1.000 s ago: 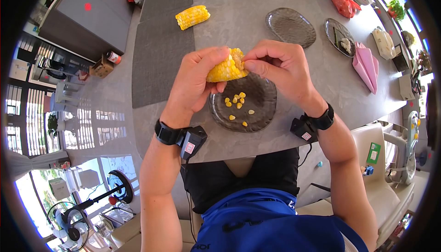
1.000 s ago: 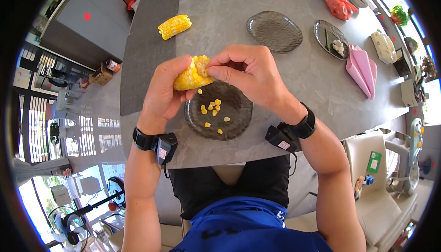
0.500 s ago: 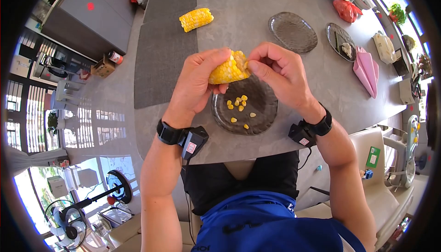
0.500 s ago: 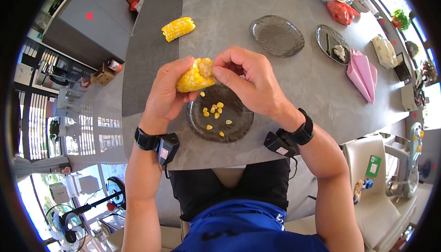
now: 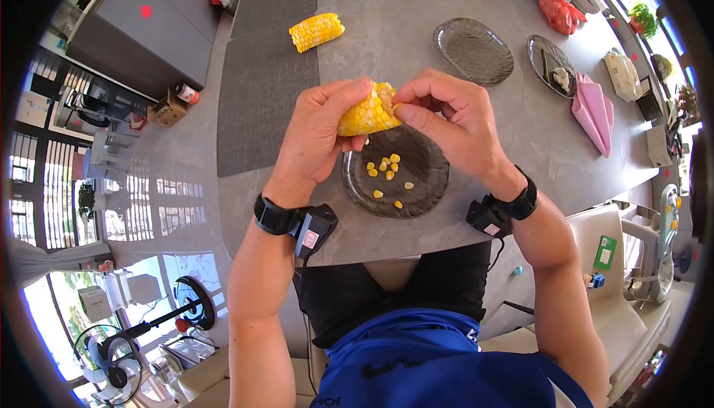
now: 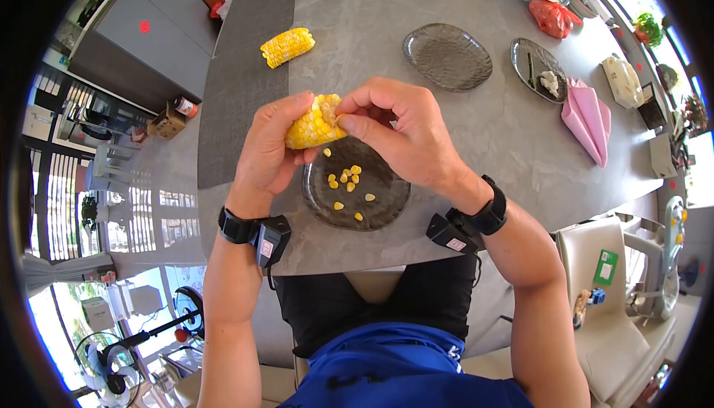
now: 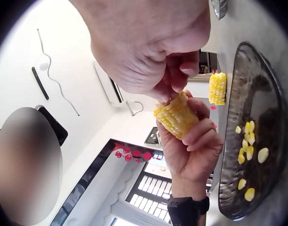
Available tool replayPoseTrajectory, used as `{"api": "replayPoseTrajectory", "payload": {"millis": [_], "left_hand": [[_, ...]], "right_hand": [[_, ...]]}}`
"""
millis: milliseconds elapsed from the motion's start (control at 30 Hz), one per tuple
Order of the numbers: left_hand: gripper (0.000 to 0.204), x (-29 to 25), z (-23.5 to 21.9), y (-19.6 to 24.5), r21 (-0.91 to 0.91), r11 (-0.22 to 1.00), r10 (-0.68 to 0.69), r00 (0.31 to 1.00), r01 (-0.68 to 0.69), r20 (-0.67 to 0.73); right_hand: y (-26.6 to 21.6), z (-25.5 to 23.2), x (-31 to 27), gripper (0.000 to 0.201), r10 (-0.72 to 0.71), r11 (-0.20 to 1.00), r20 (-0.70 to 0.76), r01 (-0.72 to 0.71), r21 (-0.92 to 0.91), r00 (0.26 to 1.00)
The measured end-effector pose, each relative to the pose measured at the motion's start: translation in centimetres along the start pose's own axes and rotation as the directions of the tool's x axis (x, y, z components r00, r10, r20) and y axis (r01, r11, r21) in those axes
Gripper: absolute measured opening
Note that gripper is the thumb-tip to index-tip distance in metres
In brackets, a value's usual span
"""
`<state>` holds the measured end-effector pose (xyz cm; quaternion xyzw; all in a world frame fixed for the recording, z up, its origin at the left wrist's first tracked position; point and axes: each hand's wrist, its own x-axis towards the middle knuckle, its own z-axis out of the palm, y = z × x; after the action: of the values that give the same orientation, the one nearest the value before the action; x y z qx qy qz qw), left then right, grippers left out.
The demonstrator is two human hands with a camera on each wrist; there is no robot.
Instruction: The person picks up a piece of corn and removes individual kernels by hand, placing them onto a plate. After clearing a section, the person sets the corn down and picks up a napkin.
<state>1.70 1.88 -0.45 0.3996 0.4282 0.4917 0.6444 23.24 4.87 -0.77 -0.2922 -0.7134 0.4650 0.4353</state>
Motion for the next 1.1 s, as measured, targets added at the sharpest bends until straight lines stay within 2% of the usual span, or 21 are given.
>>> {"api": "replayPoseTrajectory", "payload": {"millis": [200, 300, 367, 400, 500, 600, 667, 767, 867, 967, 1100], "left_hand": [[0.029, 0.0, 0.0, -0.1, 0.026, 0.999, 0.024, 0.999, -0.023, -0.039], [0.031, -0.1, 0.5, -0.2, 0.071, 0.996, 0.056, 0.995, -0.051, -0.077], [0.036, -0.1, 0.4, 0.0, 0.065, 0.994, 0.097, 0.987, -0.09, -0.125], [0.032, 0.0, 0.0, 0.2, -0.006, 0.995, 0.101, 0.989, -0.102, -0.112], [0.024, 0.5, -1.1, 0.4, -0.199, 0.973, 0.097, 0.991, -0.114, -0.093], [0.021, 0.4, -1.3, 0.2, -0.326, 0.941, 0.059, 0.994, -0.088, -0.097], [0.023, 0.3, -1.0, 0.0, -0.378, 0.923, 0.045, 0.995, -0.075, -0.087], [0.034, -0.1, 0.0, 0.1, -0.262, 0.964, 0.022, 0.996, -0.045, -0.091], [0.043, 0.3, -0.5, -0.5, -0.167, 0.979, 0.115, 0.993, -0.115, -0.009], [0.045, 0.0, 0.0, -0.3, -0.134, 0.978, 0.16, 0.987, -0.16, -0.016], [0.044, -0.1, 0.2, -0.7, 0.077, 0.954, 0.291, 0.957, -0.289, -0.007]], "right_hand": [[-0.6, 0.7, -0.4, 0.007, -0.122, 0.956, -0.086, 0.094, -0.277, 0.989], [-1.0, 0.3, -0.4, 0.007, -0.099, 0.967, -0.105, 0.07, -0.244, 0.99], [-0.9, 0.1, -0.3, 0.009, -0.027, 0.999, -0.133, 0.033, 0.039, 0.991], [-0.9, 0.1, -0.3, 0.01, 0.009, 0.983, -0.136, 0.016, 0.182, 0.991], [-1.5, -0.5, -0.2, 0.015, 0.096, 0.955, -0.041, -0.081, 0.284, 0.994], [-1.5, -0.4, -0.2, 0.017, 0.114, 0.966, 0.005, -0.112, 0.231, 0.993], [-1.1, -0.2, -0.2, 0.017, 0.133, 0.954, -0.02, -0.122, 0.275, 0.991], [-0.8, -0.3, 0.0, 0.016, 0.148, 0.955, -0.046, -0.131, 0.266, 0.988], [-1.0, -0.5, 0.3, 0.015, 0.192, 0.962, -0.034, -0.182, 0.202, 0.981], [-0.9, -0.6, 0.4, 0.015, 0.219, 0.964, 0.002, -0.216, 0.157, 0.976], [-0.6, -0.5, 0.4, 0.015, 0.224, 0.962, 0.025, -0.226, 0.154, 0.974]]}}
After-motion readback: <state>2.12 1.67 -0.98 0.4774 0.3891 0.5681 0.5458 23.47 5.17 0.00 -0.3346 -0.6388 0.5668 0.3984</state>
